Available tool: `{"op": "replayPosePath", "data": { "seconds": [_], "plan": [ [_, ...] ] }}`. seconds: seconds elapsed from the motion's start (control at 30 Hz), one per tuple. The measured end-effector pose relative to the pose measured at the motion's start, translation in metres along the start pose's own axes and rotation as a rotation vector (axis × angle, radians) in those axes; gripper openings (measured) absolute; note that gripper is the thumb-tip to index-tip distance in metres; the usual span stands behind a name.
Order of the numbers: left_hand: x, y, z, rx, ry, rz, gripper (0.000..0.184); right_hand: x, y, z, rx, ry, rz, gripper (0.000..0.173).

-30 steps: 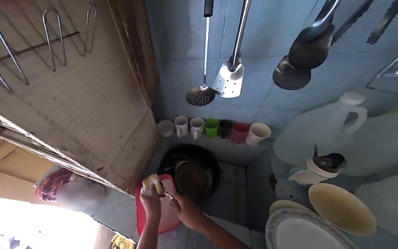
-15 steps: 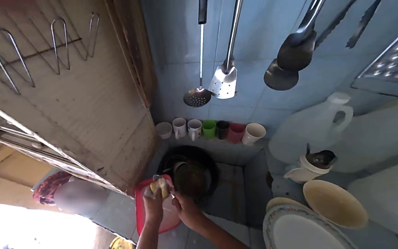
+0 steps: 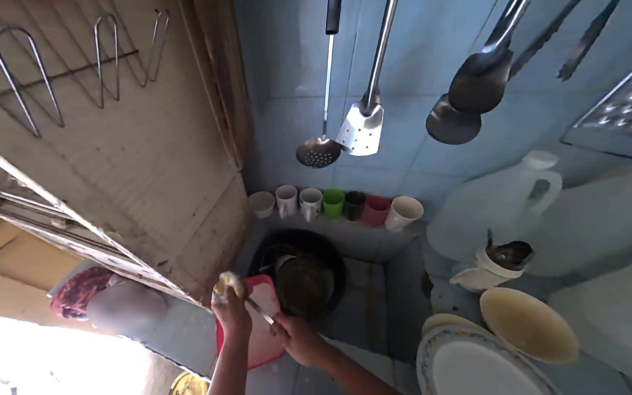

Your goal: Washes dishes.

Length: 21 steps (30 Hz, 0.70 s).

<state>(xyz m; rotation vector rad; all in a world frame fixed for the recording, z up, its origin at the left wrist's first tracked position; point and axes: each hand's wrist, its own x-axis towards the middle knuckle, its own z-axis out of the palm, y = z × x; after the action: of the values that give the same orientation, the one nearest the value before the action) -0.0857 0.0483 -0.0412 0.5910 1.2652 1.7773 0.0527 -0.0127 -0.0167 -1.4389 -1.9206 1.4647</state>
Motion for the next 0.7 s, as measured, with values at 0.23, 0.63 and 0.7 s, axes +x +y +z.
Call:
{"op": "replayPosePath", "data": {
  "seconds": [0.23,0.63,0.7],
  "plan": [
    [-0.018,-0.001,-0.003,-0.031,-0.279,-0.160,0.021,0.013,0.021,-0.004,-0.014,-0.066,-0.025,0.030],
    [-0.044,0.019,-0.006,0.739,-0.741,-0.054,0.051,-0.007,0.003,-0.098,0.139,0.921,-0.287,0.022],
    [-0.026,0.009,-0.026,0.868,-0.791,0.021,0.047,-0.035,0.013,-0.128,0.203,1.100,-0.194,0.022]
  ]
}}
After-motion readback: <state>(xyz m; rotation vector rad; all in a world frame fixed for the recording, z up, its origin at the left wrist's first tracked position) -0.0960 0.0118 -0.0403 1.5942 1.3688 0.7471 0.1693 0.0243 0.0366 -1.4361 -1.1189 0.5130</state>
